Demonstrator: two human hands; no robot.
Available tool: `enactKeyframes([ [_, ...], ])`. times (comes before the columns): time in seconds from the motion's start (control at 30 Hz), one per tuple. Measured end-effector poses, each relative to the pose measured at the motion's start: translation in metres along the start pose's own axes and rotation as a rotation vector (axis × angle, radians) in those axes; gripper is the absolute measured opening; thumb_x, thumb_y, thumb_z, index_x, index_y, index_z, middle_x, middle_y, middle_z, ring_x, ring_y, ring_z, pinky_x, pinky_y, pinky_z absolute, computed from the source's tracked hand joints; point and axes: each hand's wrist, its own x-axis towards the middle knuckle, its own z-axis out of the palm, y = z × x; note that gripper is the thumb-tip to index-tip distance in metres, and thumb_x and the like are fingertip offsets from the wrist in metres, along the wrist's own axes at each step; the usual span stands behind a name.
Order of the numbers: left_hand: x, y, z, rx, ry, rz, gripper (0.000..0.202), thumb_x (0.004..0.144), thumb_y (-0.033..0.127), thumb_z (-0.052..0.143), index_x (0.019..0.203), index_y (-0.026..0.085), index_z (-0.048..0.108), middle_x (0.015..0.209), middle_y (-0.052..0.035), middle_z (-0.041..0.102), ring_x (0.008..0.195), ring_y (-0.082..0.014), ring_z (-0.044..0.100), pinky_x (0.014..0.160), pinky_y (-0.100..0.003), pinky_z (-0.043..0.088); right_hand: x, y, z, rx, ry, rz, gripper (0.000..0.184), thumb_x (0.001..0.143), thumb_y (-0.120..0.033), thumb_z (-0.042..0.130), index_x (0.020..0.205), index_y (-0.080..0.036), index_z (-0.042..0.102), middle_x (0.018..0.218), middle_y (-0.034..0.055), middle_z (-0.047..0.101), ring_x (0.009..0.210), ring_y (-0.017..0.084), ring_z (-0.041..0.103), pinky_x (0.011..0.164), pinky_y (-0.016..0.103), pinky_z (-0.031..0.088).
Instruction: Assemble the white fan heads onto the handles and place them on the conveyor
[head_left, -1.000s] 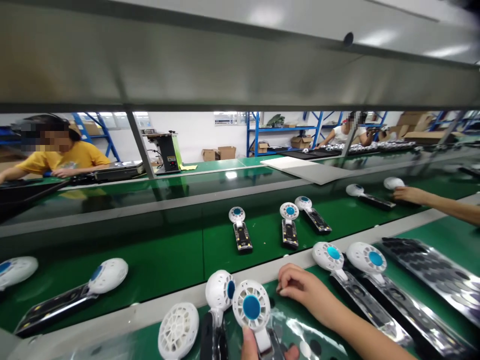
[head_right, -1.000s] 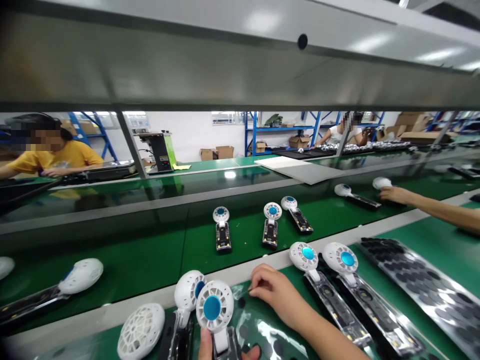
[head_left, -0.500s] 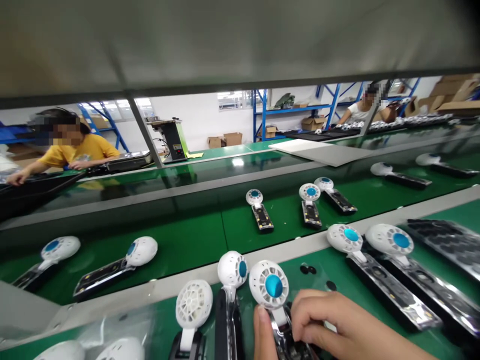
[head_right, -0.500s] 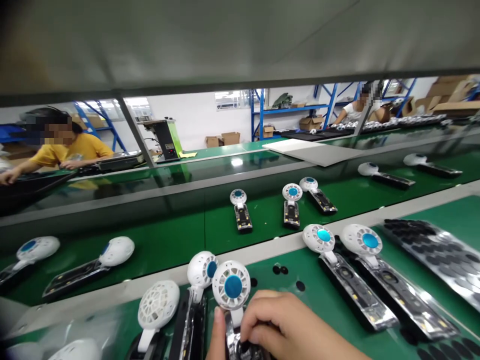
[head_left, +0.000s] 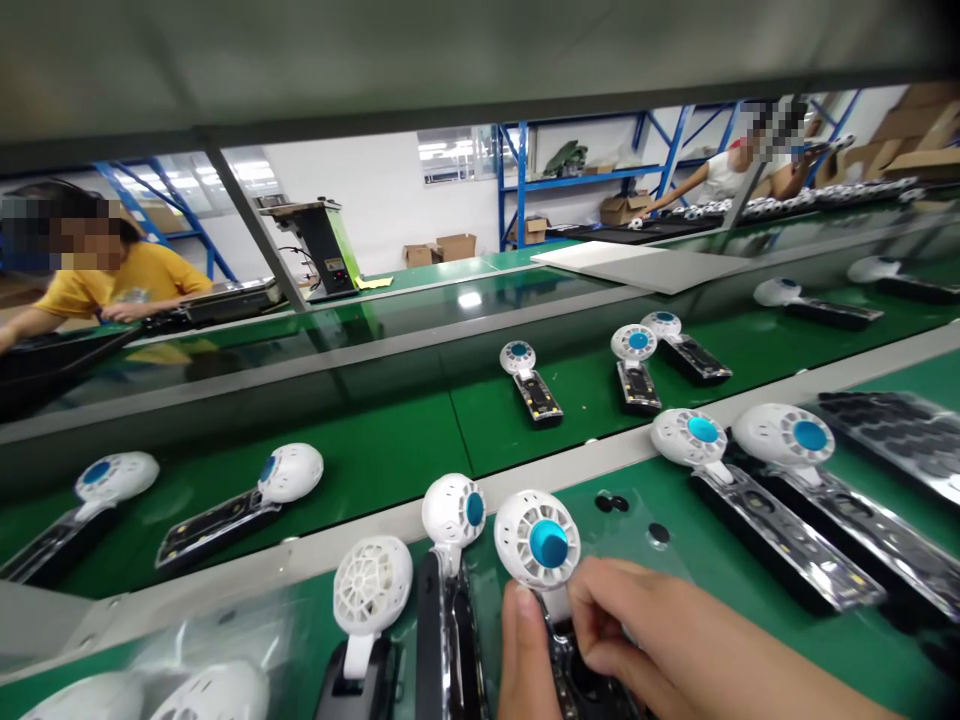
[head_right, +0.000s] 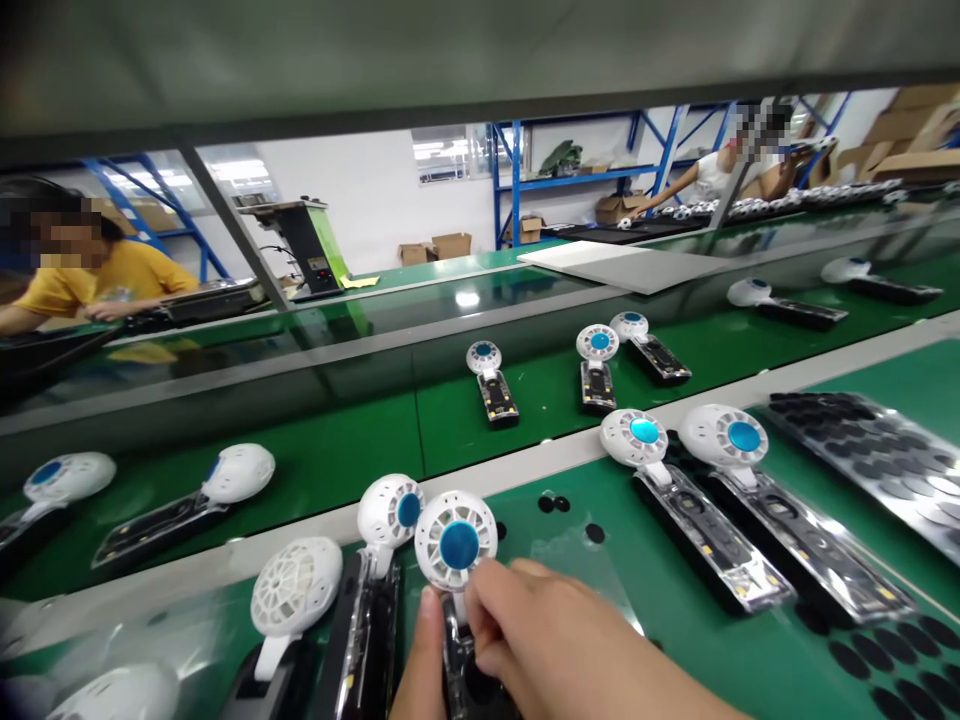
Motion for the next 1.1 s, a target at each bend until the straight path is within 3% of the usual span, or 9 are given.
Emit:
enactKeyframes([
  [0.33, -0.013, -0.003, 0.008, 0.064, 0.052, 0.018, 0.038, 0.068, 0.054, 0.059, 0.078, 0.017, 0.063, 0.088, -0.0082, 0.069, 0.105, -0.0310, 0.056, 0.096, -0.037, 0.039, -0.003, 0.002, -0.007, -0.029, -0.014, -0.051, 0.019, 0.072, -0.006, 0.051, 0.067, -0.023, 0.046, 0.075, 0.0008, 0.058, 0.064, 0.018, 0.056, 0.055, 0.026, 0.039],
  [0.6, -0.030, -0.001, 0.006, 0.104, 0.081, 0.011, 0.037, 0.075, 0.043, 0.056, 0.101, 0.017, 0.061, 0.116, -0.0064, 0.062, 0.117, -0.0255, 0.047, 0.105, -0.032, 0.027, -0.004, -0.005, -0.012, -0.144, -0.057, -0.096, 0.020, 0.075, -0.007, 0.051, 0.065, -0.022, 0.043, 0.073, 0.0012, 0.057, 0.058, 0.016, 0.053, 0.047, 0.024, 0.029],
  [0.9, -0.032, 0.003, 0.007, 0.144, 0.105, -0.002, 0.032, 0.077, 0.036, 0.055, 0.102, 0.017, 0.062, 0.117, -0.0050, 0.062, 0.122, -0.0236, 0.042, 0.108, -0.031, 0.019, -0.004, 0.006, -0.009, -0.127, -0.088, -0.195, 0.019, 0.075, -0.004, 0.050, 0.071, -0.022, 0.047, 0.078, -0.0002, 0.056, 0.066, 0.015, 0.054, 0.053, 0.023, 0.034],
  [1.1, -0.033, 0.005, 0.011, 0.155, 0.106, -0.016, 0.034, 0.077, 0.039, 0.055, 0.101, 0.016, 0.062, 0.113, -0.0064, 0.064, 0.117, -0.0258, 0.047, 0.106, -0.035, 0.026, -0.004, 0.004, -0.013, -0.116, -0.096, -0.178, 0.016, 0.080, -0.008, 0.048, 0.071, -0.022, 0.045, 0.077, -0.0005, 0.053, 0.064, 0.014, 0.052, 0.051, 0.022, 0.031],
])
